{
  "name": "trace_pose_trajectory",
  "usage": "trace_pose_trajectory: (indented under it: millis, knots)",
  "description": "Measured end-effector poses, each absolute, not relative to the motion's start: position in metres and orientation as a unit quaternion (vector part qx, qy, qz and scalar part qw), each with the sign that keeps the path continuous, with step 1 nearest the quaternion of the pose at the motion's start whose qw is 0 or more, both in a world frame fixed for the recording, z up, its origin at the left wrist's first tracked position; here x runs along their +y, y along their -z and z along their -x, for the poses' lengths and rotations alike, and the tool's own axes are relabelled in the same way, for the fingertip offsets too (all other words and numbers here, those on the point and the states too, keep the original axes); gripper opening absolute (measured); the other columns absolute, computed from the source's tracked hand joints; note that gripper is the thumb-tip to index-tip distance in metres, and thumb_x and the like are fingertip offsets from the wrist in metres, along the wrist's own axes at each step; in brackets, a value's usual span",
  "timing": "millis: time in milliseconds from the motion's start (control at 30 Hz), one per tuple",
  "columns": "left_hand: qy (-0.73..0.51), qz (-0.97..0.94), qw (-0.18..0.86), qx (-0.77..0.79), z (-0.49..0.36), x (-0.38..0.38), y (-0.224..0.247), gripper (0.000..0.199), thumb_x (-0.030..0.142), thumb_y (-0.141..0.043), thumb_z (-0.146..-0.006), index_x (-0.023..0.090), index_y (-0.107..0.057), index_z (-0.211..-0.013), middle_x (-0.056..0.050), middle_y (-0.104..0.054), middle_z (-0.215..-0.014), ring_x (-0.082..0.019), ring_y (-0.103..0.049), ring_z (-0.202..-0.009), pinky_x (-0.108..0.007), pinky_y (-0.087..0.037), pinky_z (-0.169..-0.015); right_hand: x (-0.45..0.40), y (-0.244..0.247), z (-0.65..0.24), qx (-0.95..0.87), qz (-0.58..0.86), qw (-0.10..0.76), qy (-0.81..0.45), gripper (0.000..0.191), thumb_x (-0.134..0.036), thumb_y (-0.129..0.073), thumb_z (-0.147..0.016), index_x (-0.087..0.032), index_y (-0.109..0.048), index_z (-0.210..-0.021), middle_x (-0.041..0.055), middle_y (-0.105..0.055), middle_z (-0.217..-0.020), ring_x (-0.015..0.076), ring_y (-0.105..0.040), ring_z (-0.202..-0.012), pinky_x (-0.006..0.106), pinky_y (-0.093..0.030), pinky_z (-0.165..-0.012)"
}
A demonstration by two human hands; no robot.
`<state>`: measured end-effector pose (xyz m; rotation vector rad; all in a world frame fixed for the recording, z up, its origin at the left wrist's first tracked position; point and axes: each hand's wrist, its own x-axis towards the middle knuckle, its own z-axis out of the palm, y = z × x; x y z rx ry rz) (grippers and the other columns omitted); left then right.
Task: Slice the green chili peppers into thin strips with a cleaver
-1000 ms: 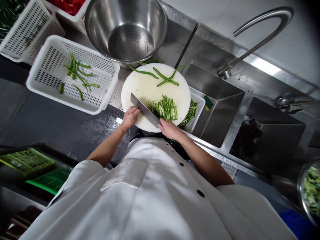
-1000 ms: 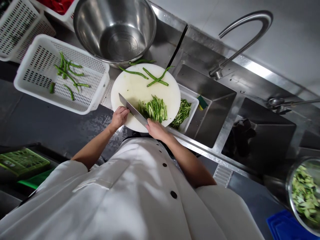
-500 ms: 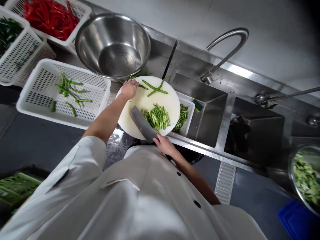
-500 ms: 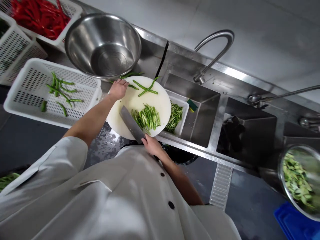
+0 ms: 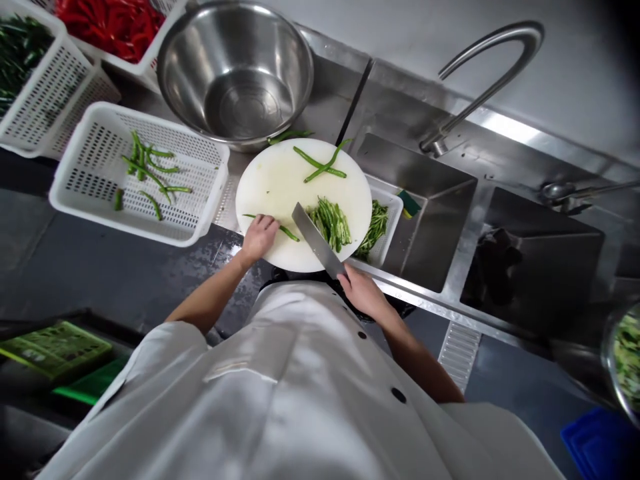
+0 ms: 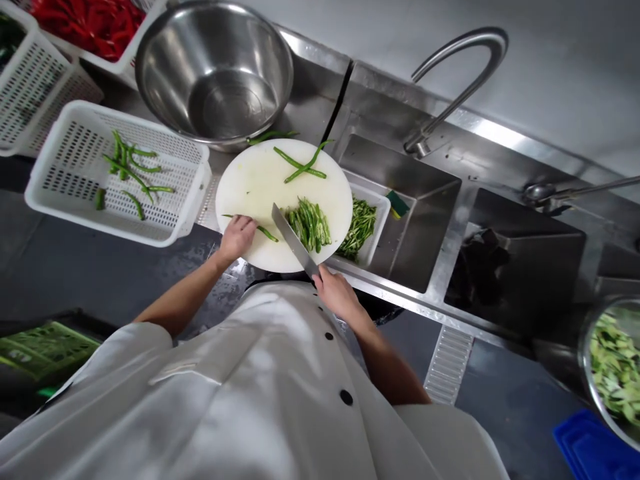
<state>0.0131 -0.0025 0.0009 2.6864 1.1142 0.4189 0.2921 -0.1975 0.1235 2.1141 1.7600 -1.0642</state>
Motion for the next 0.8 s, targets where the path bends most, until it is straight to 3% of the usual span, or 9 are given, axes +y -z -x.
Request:
trace_pose_trajectory:
  millis: [133, 333, 533, 800]
  knots:
    - [-0.153, -0.922, 0.116, 0.335, -0.011, -0.022, 0.008, 0.033, 0.025, -0.041, -0.107, 0.02, -0.073, -0.116, -0.014, -0.07, -0.112, -0.029, -0.059, -0.105, -0.048, -0.052, -0.098, -0.198, -0.132, -0.292, 0.619, -0.69, 0.179, 0.329, 0.042, -0.036, -0.034, -0.114, -0.016, -0.054, -0.145, 0.0149, -0.078, -0.106, 0.0308, -0.074, -0.102, 0.035, -0.048, -0.082]
    - [-0.17, -0.907, 0.147, 0.357, -0.009, -0.024, 0.011, 0.035, 0.025, -0.041, -0.107, 0.023, -0.075, -0.115, -0.013, -0.07, -0.112, -0.029, -0.059, -0.104, -0.048, -0.053, -0.095, -0.19, -0.142, -0.286, 0.642, -0.663, 0.215, 0.319, 0.042, -0.035, -0.033, -0.115, -0.014, -0.051, -0.147, 0.0161, -0.078, -0.107, 0.031, -0.075, -0.101, 0.034, -0.047, -0.079]
    - [-0.185, -0.906, 0.132, 0.357, -0.013, -0.024, 0.015, 0.035, 0.026, -0.041, -0.108, 0.023, -0.075, -0.112, -0.011, -0.072, -0.108, -0.027, -0.059, -0.1, -0.046, -0.052, -0.094, -0.18, -0.167, -0.289, 0.656, -0.644, 0.224, 0.323, 0.037, -0.039, -0.038, -0.114, -0.018, -0.053, -0.14, 0.0155, -0.078, -0.104, 0.032, -0.076, -0.098, 0.033, -0.046, -0.077]
    - [-0.203, -0.895, 0.152, 0.368, -0.013, -0.026, 0.019, 0.036, 0.023, -0.037, -0.109, 0.022, -0.073, -0.11, -0.012, -0.071, -0.108, -0.026, -0.06, -0.1, -0.044, -0.052, -0.094, -0.142, -0.15, -0.271, 0.68, -0.63, 0.184, 0.327, 0.04, -0.037, -0.035, -0.115, -0.015, -0.049, -0.146, 0.0193, -0.076, -0.114, 0.0325, -0.074, -0.103, 0.033, -0.046, -0.08]
